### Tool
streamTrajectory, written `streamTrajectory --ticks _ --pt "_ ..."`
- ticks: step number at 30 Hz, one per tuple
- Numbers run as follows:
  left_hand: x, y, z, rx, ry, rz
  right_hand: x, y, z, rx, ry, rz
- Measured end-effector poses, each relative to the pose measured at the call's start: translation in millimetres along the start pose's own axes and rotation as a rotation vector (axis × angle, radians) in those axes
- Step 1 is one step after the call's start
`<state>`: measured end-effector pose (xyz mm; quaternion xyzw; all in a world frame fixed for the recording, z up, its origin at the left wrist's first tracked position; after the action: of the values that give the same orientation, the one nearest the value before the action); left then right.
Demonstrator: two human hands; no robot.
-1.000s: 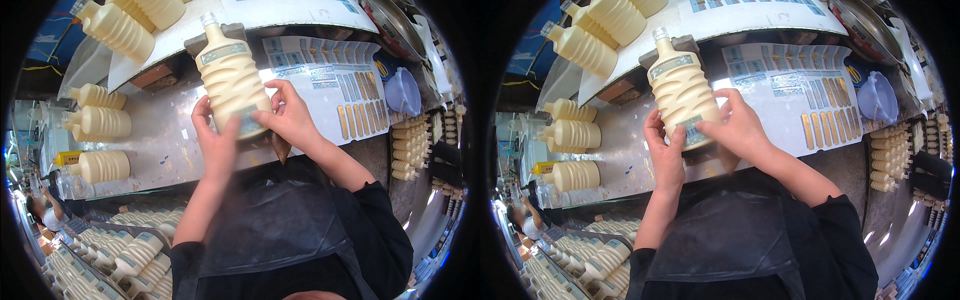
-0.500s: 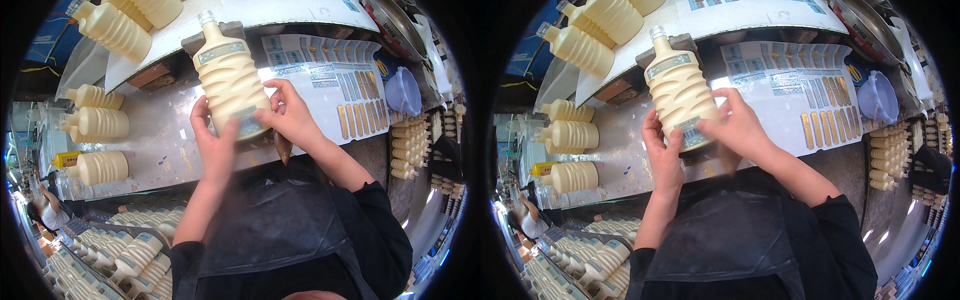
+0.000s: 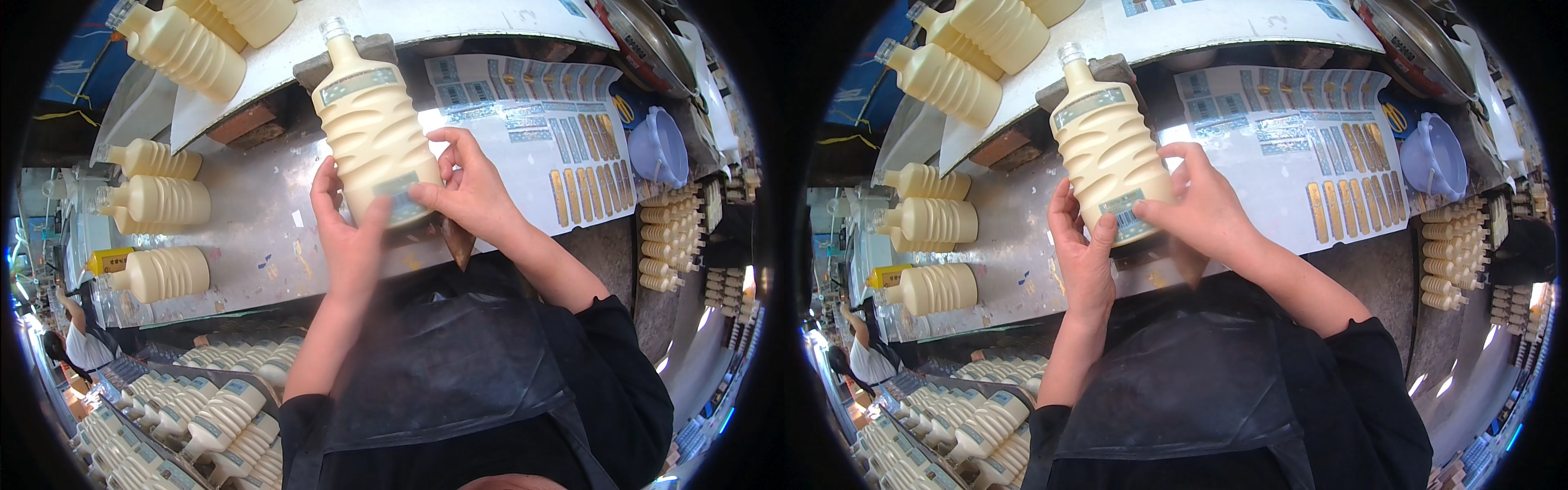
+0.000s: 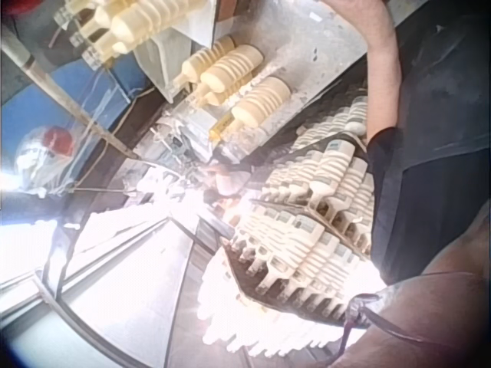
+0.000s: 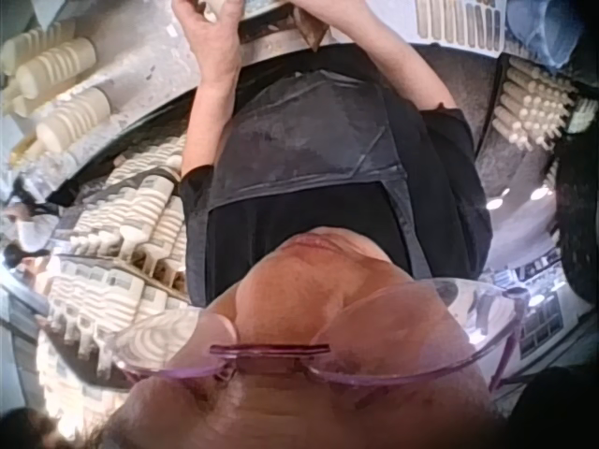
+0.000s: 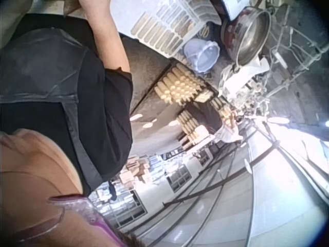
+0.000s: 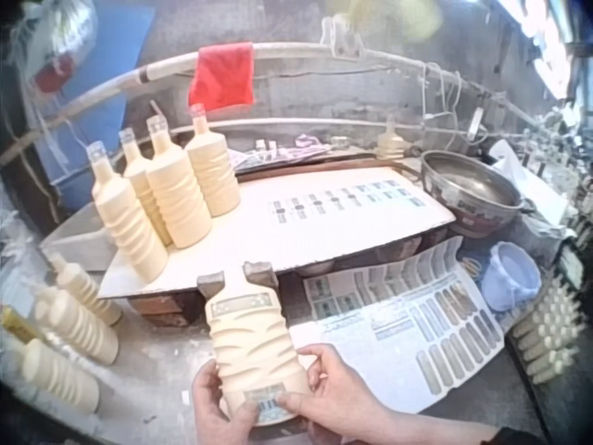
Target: The person applies rectangular labels to the sides of cream-colored plastic bottles. They pick up each bottle, align the label, press it onto the surface, and smooth it with their fingers. Finished bottles are placed on a nearby shelf.
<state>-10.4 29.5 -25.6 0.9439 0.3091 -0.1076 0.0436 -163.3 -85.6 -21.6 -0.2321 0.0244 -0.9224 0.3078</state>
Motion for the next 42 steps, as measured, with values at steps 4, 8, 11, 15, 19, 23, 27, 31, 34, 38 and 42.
streamTrajectory --ticks 4,8,11,15,19,23,27,31,34,38,42 --pt "-0.6 -1.4 -0.9 0.019 -0.056 0.002 -1.1 3.8 -8.7 -0.017 0.114 0.022" --pt "-1.5 -2.3 -1.0 0.017 -0.028 0.007 0.5 0.7 -1.9 -0.026 0.002 0.016" --pt "-0.5 -2.1 0.4 0.011 -0.010 0.009 0.7 0.1 -1.7 -0.024 -0.011 0.019" --pt "-1.1 -2.1 -0.4 0.018 -0.010 0.009 1.5 -0.5 -0.5 -0.022 -0.013 0.020" --pt "-0.4 -1.8 0.2 0.016 0.012 0.009 1.9 -0.7 0.4 -0.021 -0.008 0.025" --pt "-1.4 -2.1 -0.7 0.016 0.009 0.008 2.2 -0.6 0.2 -0.022 -0.009 0.024" --pt "-0.5 -2.5 -0.5 0.016 0.007 0.006 3.5 1.2 -0.4 -0.042 0.080 0.053" --pt "-2.7 -3.4 -0.6 0.027 0.006 0.010 1.4 1.0 -3.0 -0.022 0.081 0.031" --pt "-3.5 -3.3 0.5 0.027 0.028 0.005 1.5 1.2 -4.0 -0.020 0.013 0.009" --pt "-3.8 -2.8 -0.2 0.021 0.016 0.002 1.7 1.2 -2.6 -0.011 0.016 0.008" --pt "-4.8 -3.0 -0.1 0.028 0.002 0.000 1.9 1.1 -1.1 -0.018 0.018 0.014"
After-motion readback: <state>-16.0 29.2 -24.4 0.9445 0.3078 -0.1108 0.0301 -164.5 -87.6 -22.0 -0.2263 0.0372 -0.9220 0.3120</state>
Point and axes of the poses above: each hand's wrist, its own y-axis towards the middle knuckle, its own x-axis out of the back of the hand, z = x × y, the point moved 7 cm from there along y, towards the middle knuckle, and after that the axes turned 10 degrees about -y, right-handed, at the moved point
